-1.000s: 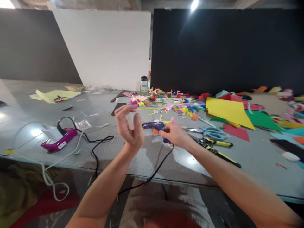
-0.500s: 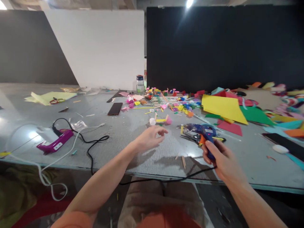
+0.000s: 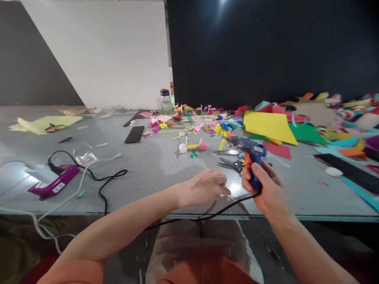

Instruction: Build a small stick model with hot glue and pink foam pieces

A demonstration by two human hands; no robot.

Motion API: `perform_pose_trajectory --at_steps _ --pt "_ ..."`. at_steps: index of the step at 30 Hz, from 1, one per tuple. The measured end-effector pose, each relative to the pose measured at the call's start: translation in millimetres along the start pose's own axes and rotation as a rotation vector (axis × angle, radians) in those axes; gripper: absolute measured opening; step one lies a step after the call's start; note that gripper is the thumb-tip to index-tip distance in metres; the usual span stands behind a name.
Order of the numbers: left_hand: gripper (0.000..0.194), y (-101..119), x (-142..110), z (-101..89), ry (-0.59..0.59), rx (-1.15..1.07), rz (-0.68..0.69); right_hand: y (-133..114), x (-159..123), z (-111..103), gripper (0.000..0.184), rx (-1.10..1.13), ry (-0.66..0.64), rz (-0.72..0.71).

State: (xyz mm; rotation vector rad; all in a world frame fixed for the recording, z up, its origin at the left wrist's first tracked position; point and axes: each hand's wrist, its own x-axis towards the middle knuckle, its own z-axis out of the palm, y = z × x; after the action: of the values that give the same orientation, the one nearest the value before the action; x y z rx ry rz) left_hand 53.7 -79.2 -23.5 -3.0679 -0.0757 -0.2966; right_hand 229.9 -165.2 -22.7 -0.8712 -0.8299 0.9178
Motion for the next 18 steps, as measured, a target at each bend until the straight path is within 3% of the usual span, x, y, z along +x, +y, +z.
perform_pose_trajectory --at_steps 12,15,18 --pt "0.017 -5 34 16.2 -0.037 0.093 -0.07 -24 -11 -2 0.005 -0.017 -0.024 -0.139" --pt "0.017 -8 41 17.9 -0.042 0.09 -0.157 -45 -19 0 0.005 -0.023 0.046 -0.224" --pt "0.019 -18 46 12.3 -0.06 0.065 -0.306 -67 -30 -1 0.006 -0.055 0.199 -0.337"
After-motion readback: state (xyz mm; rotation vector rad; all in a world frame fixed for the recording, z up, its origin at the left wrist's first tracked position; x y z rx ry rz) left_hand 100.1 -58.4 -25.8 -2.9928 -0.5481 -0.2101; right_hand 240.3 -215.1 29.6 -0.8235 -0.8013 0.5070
